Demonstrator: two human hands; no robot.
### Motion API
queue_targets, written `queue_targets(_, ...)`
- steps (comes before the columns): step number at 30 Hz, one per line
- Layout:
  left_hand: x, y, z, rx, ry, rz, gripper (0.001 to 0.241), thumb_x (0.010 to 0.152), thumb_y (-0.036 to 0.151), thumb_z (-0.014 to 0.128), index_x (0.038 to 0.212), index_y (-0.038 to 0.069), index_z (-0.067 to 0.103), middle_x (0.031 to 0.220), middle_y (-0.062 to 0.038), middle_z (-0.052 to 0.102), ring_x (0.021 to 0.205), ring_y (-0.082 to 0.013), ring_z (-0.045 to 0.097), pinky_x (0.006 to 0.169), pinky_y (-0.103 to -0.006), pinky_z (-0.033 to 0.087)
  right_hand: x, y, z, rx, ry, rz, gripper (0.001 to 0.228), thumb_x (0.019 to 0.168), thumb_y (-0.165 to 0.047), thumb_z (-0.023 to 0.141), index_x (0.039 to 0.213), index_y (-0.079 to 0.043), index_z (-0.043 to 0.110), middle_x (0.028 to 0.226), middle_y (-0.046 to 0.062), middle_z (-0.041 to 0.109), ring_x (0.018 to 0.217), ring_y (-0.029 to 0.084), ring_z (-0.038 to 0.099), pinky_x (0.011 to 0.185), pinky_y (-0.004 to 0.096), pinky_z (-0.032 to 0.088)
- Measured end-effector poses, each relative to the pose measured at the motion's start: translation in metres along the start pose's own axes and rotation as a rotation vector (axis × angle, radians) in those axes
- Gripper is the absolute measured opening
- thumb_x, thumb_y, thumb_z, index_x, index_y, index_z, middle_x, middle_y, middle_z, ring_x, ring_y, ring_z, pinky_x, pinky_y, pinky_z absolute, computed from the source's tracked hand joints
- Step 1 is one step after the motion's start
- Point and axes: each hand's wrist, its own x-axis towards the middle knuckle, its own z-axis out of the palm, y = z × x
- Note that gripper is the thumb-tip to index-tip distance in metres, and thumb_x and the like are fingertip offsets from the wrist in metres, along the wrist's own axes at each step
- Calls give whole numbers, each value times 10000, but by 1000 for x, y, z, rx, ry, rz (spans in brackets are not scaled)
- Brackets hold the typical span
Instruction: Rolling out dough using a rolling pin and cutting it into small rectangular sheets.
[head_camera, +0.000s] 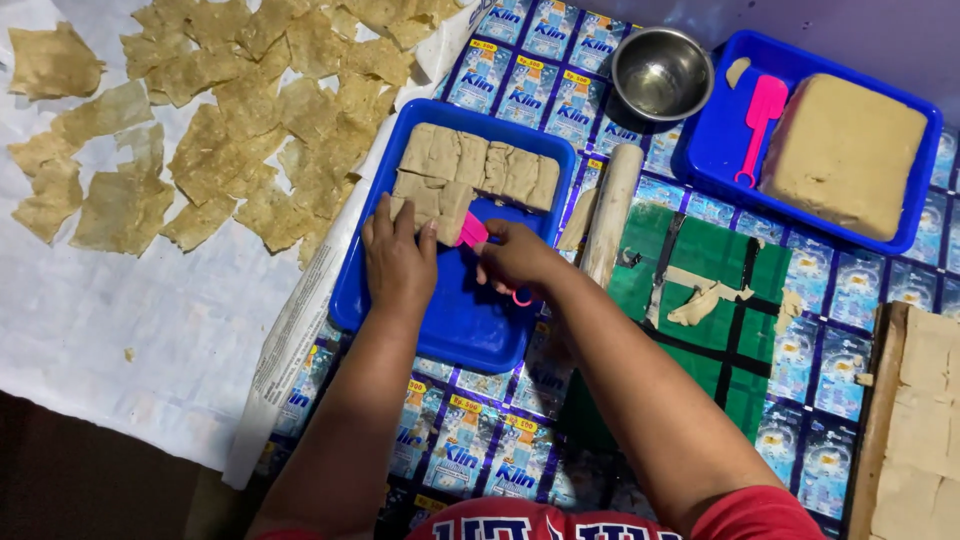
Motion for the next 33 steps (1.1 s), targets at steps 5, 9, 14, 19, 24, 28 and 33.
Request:
queue_targets(5,1,-14,8,-216,117,-2,285,1022,273,630,1200,52,641,1185,-166,671,1170,-355,630,1057,-472,442,-17,6,8,-167,-65,-166,171,1043,-129,506,1189,-70,572,639,149,704,419,222,648,391,307,541)
queue_targets(9,-1,-3,-15,-580,74,-130,377,1078,233,472,1333,-12,601,1220,-330,657,1168,-505,605,1033,-555,461,-55,4,27,-394,18,-282,225,1030,-187,541,1231,-88,562,718,153,747,784,391,737,809,489,582)
queue_targets(14,-26,48,-47,-811,44,-166,417,1099,221,378,1369,11,616,1303,-287,632,1246,-437,580,1092,-484,433,-120,7,30,-441,148,-280,187,1027,-249,548,1198,-182,587,746,125,756,829,408,732,780,483,585)
queue_targets(19,-50,108,-33,-809,36,-27,373,1052,183,501,1381,108,661,1263,-149,605,1230,-325,556,1119,-418,385,-190,39,0,-248,272,-279,268,992,-206,596,1243,-132,650,820,254,734,794,497,709,722,560,568)
queue_targets(24,-72,198,-7,-638,35,183,410,907,278,734,1309,200,709,1269,-110,558,1207,-317,545,1065,-423,397,-224,97,-53,288,338,-247,343,1019,-64,433,1353,-4,482,666,230,660,318,241,579,291,304,481)
queue_targets(28,-94,249,30,-625,-23,202,410,898,332,751,1289,215,710,1265,-81,557,1238,-312,533,1091,-438,384,-246,120,-102,328,406,-240,311,1013,-59,452,1315,0,499,637,231,649,288,234,563,266,297,430)
queue_targets(33,-126,277,72,-610,-144,215,339,927,332,712,1237,193,722,1123,-33,601,1154,-292,593,1051,-428,417,-271,120,-166,-124,504,7,275,994,-95,544,1246,-23,629,644,196,692,407,260,647,391,329,494)
